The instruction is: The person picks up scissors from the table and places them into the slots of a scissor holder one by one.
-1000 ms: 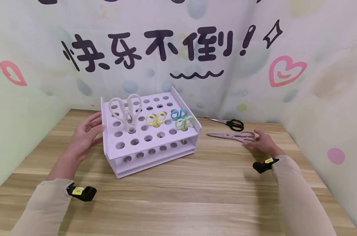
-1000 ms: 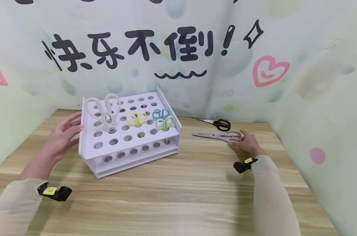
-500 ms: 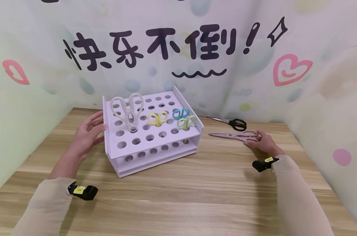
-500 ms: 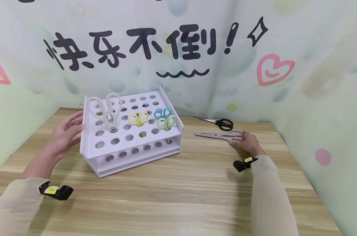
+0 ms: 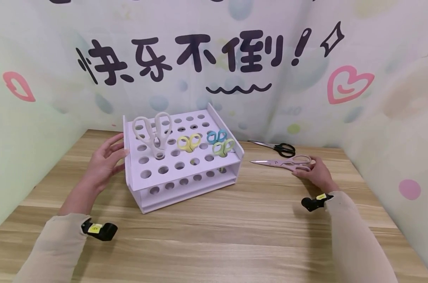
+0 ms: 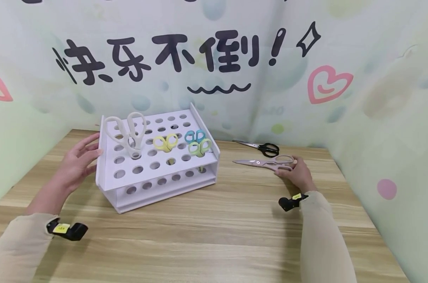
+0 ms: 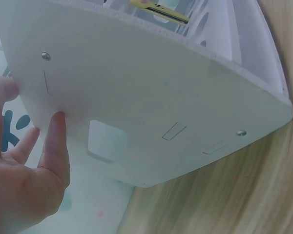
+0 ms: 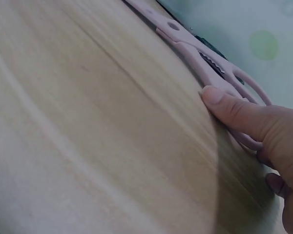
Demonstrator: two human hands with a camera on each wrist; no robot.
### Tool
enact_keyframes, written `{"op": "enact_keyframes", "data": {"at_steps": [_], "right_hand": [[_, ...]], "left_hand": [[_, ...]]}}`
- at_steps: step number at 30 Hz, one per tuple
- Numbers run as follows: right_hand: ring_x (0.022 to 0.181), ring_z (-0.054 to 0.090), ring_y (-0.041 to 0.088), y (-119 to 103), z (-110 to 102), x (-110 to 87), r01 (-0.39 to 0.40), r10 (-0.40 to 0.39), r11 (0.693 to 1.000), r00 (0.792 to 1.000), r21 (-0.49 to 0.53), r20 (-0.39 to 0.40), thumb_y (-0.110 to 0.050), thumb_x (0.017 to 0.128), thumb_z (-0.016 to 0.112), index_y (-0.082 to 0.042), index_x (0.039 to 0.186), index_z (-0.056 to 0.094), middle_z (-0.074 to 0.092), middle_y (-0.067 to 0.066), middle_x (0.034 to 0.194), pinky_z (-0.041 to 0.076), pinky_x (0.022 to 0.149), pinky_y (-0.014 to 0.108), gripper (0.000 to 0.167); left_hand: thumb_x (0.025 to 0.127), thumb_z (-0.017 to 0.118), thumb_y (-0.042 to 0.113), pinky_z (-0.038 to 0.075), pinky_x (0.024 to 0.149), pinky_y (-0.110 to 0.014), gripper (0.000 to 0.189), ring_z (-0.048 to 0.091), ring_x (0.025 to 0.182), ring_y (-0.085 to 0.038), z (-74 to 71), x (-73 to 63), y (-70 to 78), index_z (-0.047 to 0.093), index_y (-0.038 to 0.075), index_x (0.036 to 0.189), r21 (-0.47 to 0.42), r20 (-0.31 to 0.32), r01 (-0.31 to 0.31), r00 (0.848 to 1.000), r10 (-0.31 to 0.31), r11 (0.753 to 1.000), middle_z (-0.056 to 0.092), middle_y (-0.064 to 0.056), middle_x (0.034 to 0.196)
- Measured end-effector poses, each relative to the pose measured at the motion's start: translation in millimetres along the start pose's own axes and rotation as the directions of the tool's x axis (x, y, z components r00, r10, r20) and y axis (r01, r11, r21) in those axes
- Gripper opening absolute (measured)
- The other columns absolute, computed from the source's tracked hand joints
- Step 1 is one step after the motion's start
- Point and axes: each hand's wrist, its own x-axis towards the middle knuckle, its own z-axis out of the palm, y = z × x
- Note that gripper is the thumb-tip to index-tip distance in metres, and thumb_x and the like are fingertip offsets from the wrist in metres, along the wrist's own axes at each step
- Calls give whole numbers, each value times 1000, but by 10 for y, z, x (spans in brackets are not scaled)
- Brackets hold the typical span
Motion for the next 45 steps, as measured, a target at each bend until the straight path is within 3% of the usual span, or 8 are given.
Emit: {"op": "enact_keyframes", "data": {"at_steps": [7, 12, 21, 28, 33, 35, 41, 45], "right_hand": [[94, 47, 39, -53, 22, -60, -9, 9, 1000, 999, 5, -49, -35, 75, 76, 8, 140, 15, 48, 31, 105, 37, 79, 46, 99], [92, 47, 37, -58, 9, -65, -2, 3, 1000, 997, 18, -71, -33, 73, 78, 9, 140, 14, 48, 30, 103, 38, 76, 42, 102], [71, 55, 8, -46, -126, -131, 27, -14, 982, 997, 186, -70, -19, 75, 77, 4, 142, 18, 58, 16, 89, 50, 59, 20, 91], [69, 60, -1, -144, -292, -200, 133, -107, 909, 990, 395, -86, 1, 79, 70, 3, 140, 26, 65, -6, 77, 50, 60, 15, 75], [68, 63, 6, -232, -362, -223, 186, -149, 772, 983, 607, -112, 8, 82, 63, -3, 140, 34, 65, -2, 76, 53, 62, 21, 66], [67, 64, 8, -274, -381, -227, 214, -171, 737, 977, 641, -130, 10, 83, 60, -2, 139, 35, 65, 0, 76, 53, 62, 21, 63], [70, 66, 8, -424, -422, -237, 233, -155, 723, 972, 650, -176, 6, 84, 60, 8, 135, 37, 67, -1, 79, 53, 64, 21, 55], [71, 66, 8, -521, -447, -250, 242, -147, 710, 969, 661, -197, 4, 84, 62, 3, 130, 48, 67, 0, 79, 52, 65, 21, 48]], "left_hand": [[89, 59, 7, 52, 70, -20, 59, 54, 92, -4, 18, -15, 21, 33, 13, 141, 10, -9, 0, 1000, 0, 1000, 44, 0, 115], [89, 58, 7, 51, 70, -20, 59, 54, 93, -5, 20, -18, 27, 33, 13, 142, 4, -6, -1, 1000, 1, 1000, 44, 0, 115], [89, 58, 6, 52, 70, -20, 59, 55, 91, -5, 33, -11, 23, 32, 12, 142, -5, 7, -6, 1000, 6, 1000, 43, -1, 115], [89, 59, 7, 52, 70, -20, 58, 56, 90, -5, 27, -19, 24, 33, 14, 141, -10, -2, 5, 1000, -5, 1000, 43, 0, 115], [89, 59, 7, 52, 70, -20, 57, 56, 90, -5, 18, -22, 15, 35, 15, 140, -22, 0, 3, 1000, -3, 1000, 43, 0, 115], [89, 59, 7, 52, 70, -20, 56, 56, 90, -5, 14, -25, 14, 36, 15, 140, -24, 0, 2, 1000, -2, 1000, 43, 0, 115], [89, 59, 8, 52, 70, -20, 57, 56, 91, -5, 11, -29, 18, 35, 15, 140, -10, 3, 2, 1000, -2, 1000, 43, 0, 115], [89, 59, 8, 52, 70, -20, 58, 55, 90, -4, 18, -31, 21, 34, 15, 141, 0, 1, 2, 1000, -2, 1000, 43, 1, 115]]}}
